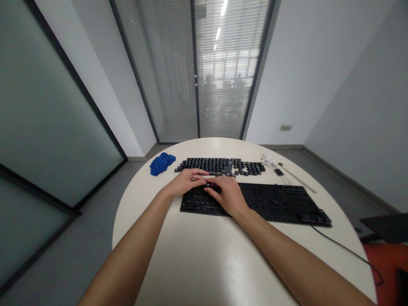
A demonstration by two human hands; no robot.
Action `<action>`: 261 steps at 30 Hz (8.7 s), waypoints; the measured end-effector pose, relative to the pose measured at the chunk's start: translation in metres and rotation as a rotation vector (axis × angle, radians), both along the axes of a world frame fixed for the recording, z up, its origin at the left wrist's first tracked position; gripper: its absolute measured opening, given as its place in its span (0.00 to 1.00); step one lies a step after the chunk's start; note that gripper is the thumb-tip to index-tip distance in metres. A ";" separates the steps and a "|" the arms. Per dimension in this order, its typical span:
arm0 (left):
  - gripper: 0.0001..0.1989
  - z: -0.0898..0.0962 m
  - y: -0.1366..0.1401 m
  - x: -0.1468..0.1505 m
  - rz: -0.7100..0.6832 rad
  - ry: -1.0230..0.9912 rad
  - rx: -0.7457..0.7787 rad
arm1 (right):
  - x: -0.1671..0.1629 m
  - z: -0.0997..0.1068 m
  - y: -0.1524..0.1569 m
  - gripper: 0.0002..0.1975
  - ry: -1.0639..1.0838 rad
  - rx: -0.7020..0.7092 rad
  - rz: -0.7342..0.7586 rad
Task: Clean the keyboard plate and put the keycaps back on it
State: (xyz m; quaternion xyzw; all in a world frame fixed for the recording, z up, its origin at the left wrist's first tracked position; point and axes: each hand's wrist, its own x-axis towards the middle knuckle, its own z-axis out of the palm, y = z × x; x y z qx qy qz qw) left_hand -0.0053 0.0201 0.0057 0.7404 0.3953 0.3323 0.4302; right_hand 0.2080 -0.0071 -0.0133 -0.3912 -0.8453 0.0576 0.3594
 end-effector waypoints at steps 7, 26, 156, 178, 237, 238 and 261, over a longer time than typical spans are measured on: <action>0.16 0.006 -0.004 0.003 -0.039 0.014 -0.055 | -0.001 0.002 -0.002 0.12 -0.013 -0.002 -0.078; 0.22 0.011 -0.005 -0.008 -0.146 0.143 -0.108 | -0.004 -0.001 -0.004 0.10 -0.020 -0.006 0.094; 0.12 -0.041 0.029 -0.039 0.380 0.638 0.580 | -0.012 0.004 -0.026 0.08 -0.349 0.014 0.355; 0.12 -0.037 0.025 -0.046 0.373 0.701 0.538 | -0.008 0.008 -0.026 0.07 -0.283 -0.047 0.317; 0.10 0.025 -0.032 0.026 -0.204 0.567 -0.098 | 0.079 0.037 -0.003 0.12 -0.157 -0.647 0.464; 0.10 0.025 -0.032 0.026 -0.208 0.570 -0.099 | 0.079 0.037 -0.004 0.12 -0.154 -0.645 0.466; 0.09 0.030 -0.037 0.033 -0.183 0.652 -0.058 | 0.075 0.035 -0.006 0.13 -0.203 -0.582 0.392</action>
